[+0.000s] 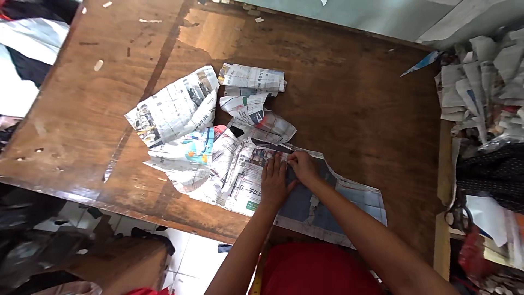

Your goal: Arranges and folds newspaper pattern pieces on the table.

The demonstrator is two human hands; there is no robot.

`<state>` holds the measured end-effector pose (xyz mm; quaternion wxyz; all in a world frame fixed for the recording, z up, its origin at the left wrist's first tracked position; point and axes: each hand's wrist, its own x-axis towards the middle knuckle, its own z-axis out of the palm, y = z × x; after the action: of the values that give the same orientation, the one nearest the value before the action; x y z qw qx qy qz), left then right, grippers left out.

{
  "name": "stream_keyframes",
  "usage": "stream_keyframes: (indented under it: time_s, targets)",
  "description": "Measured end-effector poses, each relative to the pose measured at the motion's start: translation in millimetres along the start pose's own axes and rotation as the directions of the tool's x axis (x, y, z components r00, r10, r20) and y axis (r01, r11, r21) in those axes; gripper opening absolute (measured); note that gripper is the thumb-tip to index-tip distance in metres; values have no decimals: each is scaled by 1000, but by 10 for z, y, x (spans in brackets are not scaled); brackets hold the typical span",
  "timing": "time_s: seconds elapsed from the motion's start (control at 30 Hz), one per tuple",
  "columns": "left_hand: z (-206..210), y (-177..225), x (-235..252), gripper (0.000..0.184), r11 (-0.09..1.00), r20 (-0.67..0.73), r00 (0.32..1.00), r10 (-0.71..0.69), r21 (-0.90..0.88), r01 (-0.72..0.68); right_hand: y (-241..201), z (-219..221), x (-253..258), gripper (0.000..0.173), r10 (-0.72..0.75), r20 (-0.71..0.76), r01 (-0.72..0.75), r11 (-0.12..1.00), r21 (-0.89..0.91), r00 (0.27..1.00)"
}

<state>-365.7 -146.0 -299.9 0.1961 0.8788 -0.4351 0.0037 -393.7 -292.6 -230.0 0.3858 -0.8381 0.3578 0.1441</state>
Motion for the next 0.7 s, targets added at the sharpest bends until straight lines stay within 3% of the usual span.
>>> stream_keyframes:
  time_s: [0.33, 0.43, 0.57, 0.7]
  targets:
    - [24, -5, -11, 78, 999, -15, 1000, 16, 31, -16, 3, 54, -45, 23, -6, -68, 3, 999, -43, 998]
    - [45, 8, -10, 79, 997, -8, 1000, 21, 70, -20, 131, 94, -135, 29, -137, -123, 129, 989, -75, 983]
    - [60, 62, -6, 77, 993, 41, 999, 4, 120, -9, 485, 302, -263, 30, -416, -282, 347, 900, -263, 864]
    - [64, 65, -9, 80, 992, 68, 998, 2, 129, -10, 574, 379, -311, 36, -455, -297, 332, 862, -383, 840]
